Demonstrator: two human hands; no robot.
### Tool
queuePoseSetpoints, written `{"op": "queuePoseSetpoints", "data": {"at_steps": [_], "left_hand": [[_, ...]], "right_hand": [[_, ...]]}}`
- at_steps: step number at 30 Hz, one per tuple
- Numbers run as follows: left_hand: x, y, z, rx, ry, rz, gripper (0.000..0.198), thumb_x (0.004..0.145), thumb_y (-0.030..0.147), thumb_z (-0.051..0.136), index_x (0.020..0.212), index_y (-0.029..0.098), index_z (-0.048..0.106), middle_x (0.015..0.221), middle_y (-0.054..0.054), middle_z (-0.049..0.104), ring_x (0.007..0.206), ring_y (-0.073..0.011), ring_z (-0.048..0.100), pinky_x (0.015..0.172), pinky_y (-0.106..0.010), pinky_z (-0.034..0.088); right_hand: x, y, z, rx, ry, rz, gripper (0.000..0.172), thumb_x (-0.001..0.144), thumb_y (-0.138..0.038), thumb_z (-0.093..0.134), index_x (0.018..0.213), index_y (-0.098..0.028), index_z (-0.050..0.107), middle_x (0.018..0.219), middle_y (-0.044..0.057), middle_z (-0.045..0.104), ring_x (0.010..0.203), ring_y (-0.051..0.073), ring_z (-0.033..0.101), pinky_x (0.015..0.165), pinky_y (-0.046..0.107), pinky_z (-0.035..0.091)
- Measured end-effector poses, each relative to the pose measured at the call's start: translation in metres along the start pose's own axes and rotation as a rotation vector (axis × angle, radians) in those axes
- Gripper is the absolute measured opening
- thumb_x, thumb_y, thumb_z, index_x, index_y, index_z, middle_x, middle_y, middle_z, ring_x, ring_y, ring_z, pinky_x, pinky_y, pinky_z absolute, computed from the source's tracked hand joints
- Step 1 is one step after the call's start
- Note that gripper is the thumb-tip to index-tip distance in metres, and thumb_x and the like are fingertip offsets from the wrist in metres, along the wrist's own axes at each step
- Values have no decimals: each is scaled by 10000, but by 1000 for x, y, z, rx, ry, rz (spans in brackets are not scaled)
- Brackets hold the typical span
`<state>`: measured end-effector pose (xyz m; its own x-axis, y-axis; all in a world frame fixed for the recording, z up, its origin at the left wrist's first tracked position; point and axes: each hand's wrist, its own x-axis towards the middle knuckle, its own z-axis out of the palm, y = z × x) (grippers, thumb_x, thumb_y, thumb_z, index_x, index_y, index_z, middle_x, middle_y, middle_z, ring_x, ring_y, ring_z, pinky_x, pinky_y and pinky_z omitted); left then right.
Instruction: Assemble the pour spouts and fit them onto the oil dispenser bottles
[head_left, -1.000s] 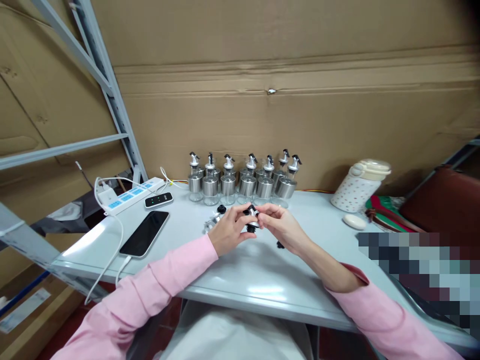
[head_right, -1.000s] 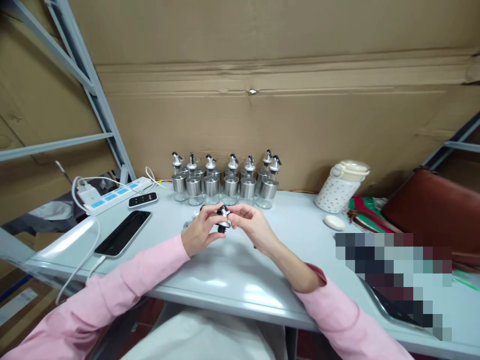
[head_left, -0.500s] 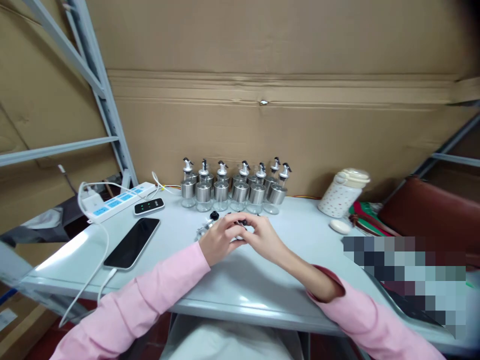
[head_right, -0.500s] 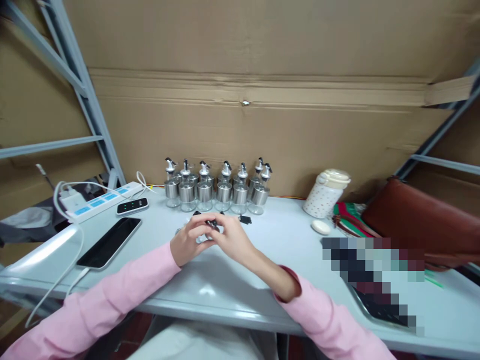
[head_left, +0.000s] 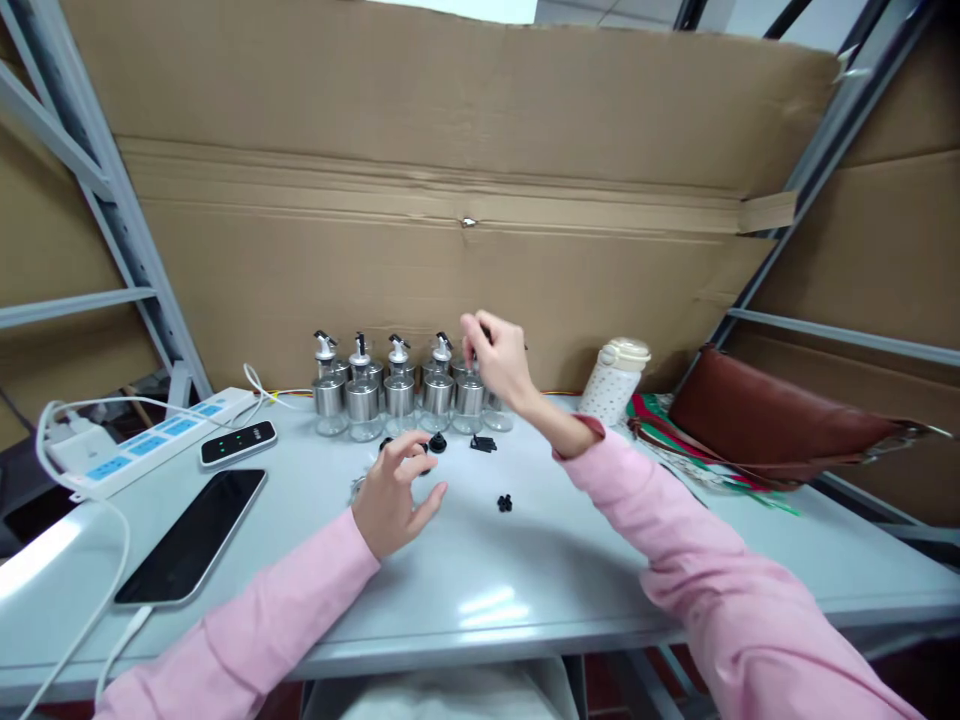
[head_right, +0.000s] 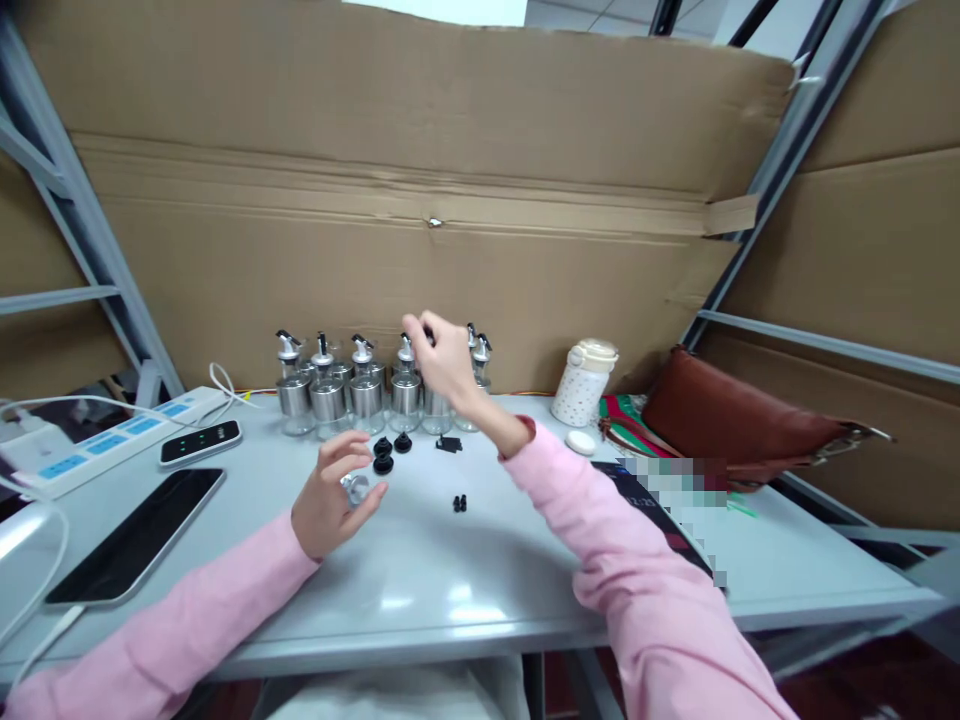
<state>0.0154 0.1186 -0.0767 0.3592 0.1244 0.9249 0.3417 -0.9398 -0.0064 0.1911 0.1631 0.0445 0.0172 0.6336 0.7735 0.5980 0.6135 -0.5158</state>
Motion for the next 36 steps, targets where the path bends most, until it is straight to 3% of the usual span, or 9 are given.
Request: {"op": "queuePoseSetpoints", "data": {"at_steps": [2,5,8,14,19,24,30,34,36], "left_hand": [[0,2,1,-1,-41,2,341,818,140,510,1115,190,351,1140,-123,418,867,-153,561,750,-362,531],[-1,3,2,-1,-75,-16,325,819,138,492,1111,188,359,1130,-125,433,900,-169,558,761,-366,524],[-3,3,3,-7,-94,-28,308,823,141,481,1106,183,367,1110,-125,445,941,-184,548,780,-365,518],[-2,6,2,12,-183,-46,242,834,153,444,1070,185,403,1077,-103,482,819,-152,558,745,-335,507],[-2,12,4,-4,-269,-35,212,823,132,430,1027,187,433,1040,-86,517,790,-149,563,725,-313,497],[-7,17,6,-104,-273,-60,279,830,155,427,1105,191,400,1037,-95,518,869,-175,555,750,-321,492],[-11,16,9,-246,-92,-241,433,804,185,506,1192,181,313,1122,-133,431,1087,-222,466,889,-408,456],[-14,11,11,-295,-2,-354,563,790,251,565,1250,196,245,1237,-158,356,1221,-266,375,1000,-515,368],[-15,9,11,-340,19,-418,669,782,317,600,1299,207,192,1320,-175,297,1283,-297,322,1042,-562,306]], "right_hand": [[35,9,-4,-113,71,-21,395,874,-415,442,543,-206,392,515,-17,483,546,118,471,598,253,365],[82,35,-9,-298,13,-11,205,832,-316,511,681,-181,538,704,31,608,688,149,527,675,270,386],[114,70,-12,-484,-252,30,111,796,-254,554,856,-182,613,901,70,656,809,179,554,729,304,393],[121,114,4,-499,-635,134,218,471,-178,806,456,-194,589,479,-14,559,557,146,540,576,296,417],[113,119,19,-509,-687,183,283,434,-86,816,401,-191,555,449,9,539,617,216,579,592,367,435],[132,96,0,-584,-574,136,344,510,-87,793,395,-179,483,522,54,591,751,254,610,695,391,438],[151,20,-58,-775,-303,-126,202,816,-276,600,705,-109,622,813,122,656,966,265,600,818,405,385],[121,-21,-87,-719,-188,-294,140,860,-342,545,786,-256,627,892,94,648,945,279,578,808,415,403],[93,-30,-91,-649,-222,-397,186,859,-406,513,760,-292,622,867,92,646,867,286,581,742,410,407]]}}
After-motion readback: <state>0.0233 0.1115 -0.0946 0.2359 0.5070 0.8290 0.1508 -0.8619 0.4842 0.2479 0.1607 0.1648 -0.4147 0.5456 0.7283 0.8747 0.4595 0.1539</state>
